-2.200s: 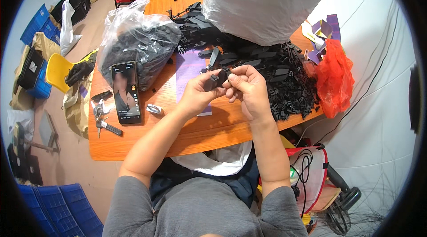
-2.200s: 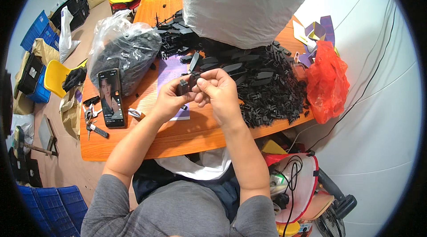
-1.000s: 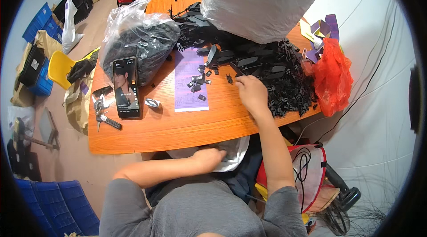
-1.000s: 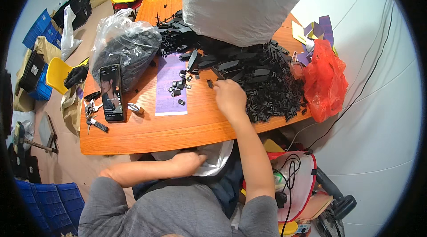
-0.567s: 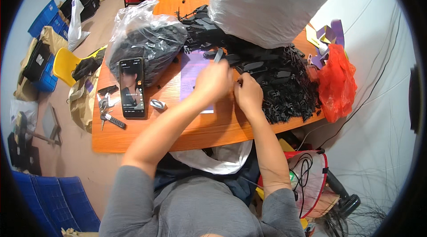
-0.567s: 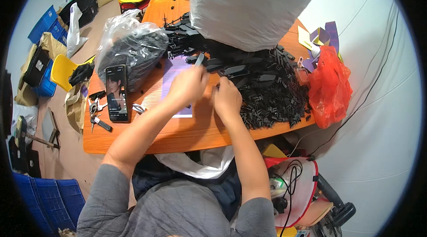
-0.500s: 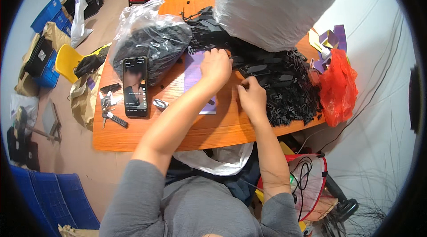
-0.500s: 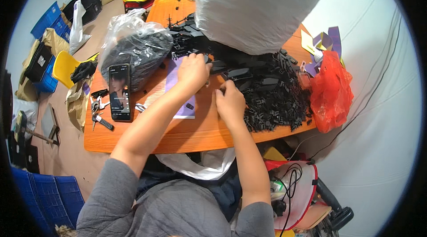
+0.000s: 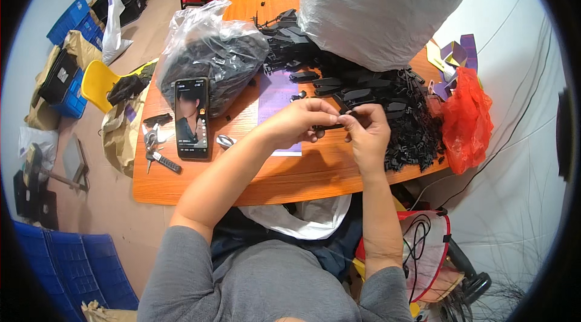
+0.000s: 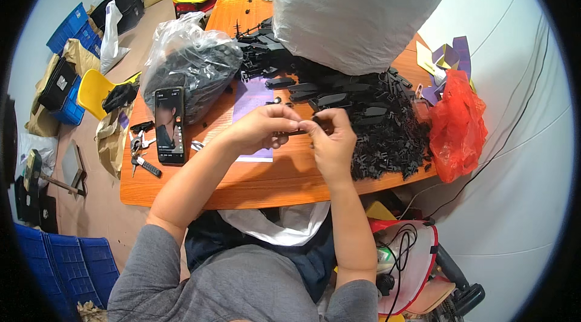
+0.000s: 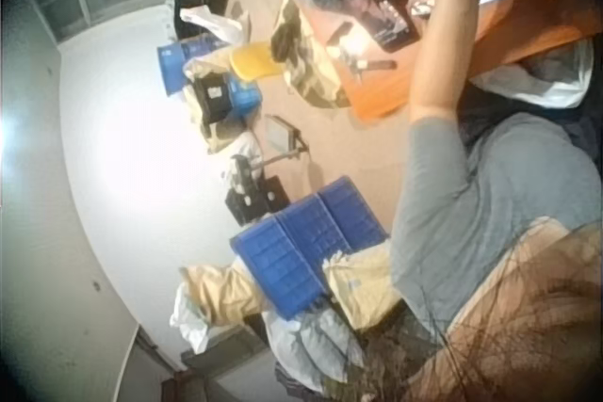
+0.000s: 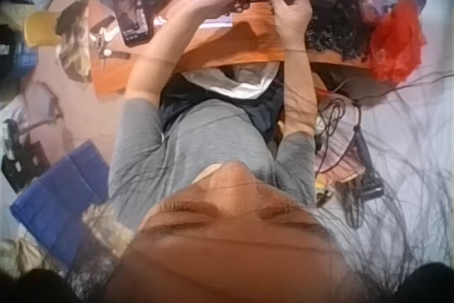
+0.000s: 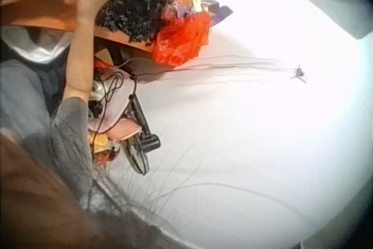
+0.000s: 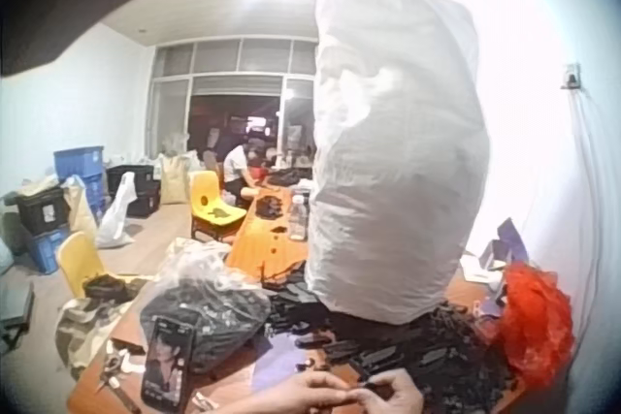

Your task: The person assembles small black plastic components by hand at a workstation.

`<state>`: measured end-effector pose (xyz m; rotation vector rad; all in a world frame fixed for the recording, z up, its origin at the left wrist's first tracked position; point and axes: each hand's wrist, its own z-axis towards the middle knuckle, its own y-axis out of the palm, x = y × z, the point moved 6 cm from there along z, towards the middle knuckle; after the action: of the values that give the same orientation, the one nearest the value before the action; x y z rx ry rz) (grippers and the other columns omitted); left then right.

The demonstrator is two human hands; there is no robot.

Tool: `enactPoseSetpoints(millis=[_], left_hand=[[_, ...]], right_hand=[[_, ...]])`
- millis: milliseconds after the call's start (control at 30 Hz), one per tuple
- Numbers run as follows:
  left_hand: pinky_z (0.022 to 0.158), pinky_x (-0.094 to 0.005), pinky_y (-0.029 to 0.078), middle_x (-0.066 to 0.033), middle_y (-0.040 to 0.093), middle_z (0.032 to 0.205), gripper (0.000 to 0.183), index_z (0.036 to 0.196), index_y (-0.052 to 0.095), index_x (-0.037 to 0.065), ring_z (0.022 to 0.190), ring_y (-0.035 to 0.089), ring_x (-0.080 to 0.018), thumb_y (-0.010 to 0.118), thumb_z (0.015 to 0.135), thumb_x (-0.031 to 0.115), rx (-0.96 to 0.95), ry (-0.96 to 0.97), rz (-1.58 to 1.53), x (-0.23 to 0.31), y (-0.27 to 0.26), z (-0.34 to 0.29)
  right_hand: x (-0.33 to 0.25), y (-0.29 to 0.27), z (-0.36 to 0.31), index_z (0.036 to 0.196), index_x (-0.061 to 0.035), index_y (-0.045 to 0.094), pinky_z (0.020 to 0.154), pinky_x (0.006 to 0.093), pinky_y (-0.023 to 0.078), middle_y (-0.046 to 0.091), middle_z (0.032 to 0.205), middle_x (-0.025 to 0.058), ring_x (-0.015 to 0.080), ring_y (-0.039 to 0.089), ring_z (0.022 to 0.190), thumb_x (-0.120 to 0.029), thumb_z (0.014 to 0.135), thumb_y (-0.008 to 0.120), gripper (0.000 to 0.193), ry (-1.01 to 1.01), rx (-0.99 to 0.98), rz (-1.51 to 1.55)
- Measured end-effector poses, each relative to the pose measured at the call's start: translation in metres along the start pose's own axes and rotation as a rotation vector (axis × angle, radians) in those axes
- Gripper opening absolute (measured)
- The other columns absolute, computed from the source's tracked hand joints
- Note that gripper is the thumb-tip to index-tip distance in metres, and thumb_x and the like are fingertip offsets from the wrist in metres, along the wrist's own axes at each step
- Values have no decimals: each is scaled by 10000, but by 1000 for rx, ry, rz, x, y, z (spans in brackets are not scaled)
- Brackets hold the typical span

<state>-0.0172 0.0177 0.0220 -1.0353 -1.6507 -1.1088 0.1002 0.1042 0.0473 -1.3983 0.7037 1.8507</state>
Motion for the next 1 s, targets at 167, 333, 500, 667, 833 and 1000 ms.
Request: enactPoseSetpoints(millis=[167, 333, 500, 667, 833, 1000], left_hand=[[707, -246, 511, -44, 606, 853, 440, 1157, 539, 20, 745, 604, -141, 680, 742, -11, -150, 153, -360, -5, -6, -15], [717, -308, 524, -18, 604, 912, 418, 1176, 544, 69, 816, 602, -121, 689, 784, 79, -94, 193, -499, -18, -18, -16], [800, -332, 524, -23, 599, 1038, 372, 1172, 550, 99, 917, 602, -144, 653, 832, 207, -198, 203, -577, -18, -14, -17], [845, -366, 515, -53, 594, 1076, 393, 1192, 524, 93, 974, 596, -180, 632, 844, 241, -171, 307, -602, -14, -5, -18], [859, -396, 514, -79, 571, 1139, 412, 1231, 487, 76, 1034, 580, -204, 594, 869, 240, -163, 332, -551, -23, -12, -15], [809, -367, 536, -64, 587, 1097, 403, 1239, 498, 66, 975, 598, -187, 594, 873, 207, -83, 290, -363, -23, -12, -16]], right_hand=[[4, 7, -10, 975, 27, 608, 602, 199, 526, 601, 875, 52, 91, 595, 732, 27, 820, 607, 155, 34, -72, 194], [-12, 3, -18, 929, -2, 625, 666, 249, 496, 620, 883, 62, 123, 589, 753, 28, 795, 621, 138, -188, -17, -151], [-38, 18, -22, 867, -8, 630, 660, 281, 487, 630, 877, 106, 218, 596, 775, 62, 731, 652, 155, -580, -95, -351], [-38, 20, -27, 862, -4, 633, 648, 291, 486, 631, 874, 108, 218, 598, 769, 63, 722, 656, 157, -476, -65, -264], [-44, 27, -32, 845, 11, 644, 657, 252, 477, 622, 849, 76, 136, 586, 745, 17, 769, 649, 77, -544, -152, -526], [-27, 22, -20, 838, 11, 622, 626, 250, 461, 621, 840, 74, 114, 574, 712, 1, 780, 628, 59, -155, -201, -334]])
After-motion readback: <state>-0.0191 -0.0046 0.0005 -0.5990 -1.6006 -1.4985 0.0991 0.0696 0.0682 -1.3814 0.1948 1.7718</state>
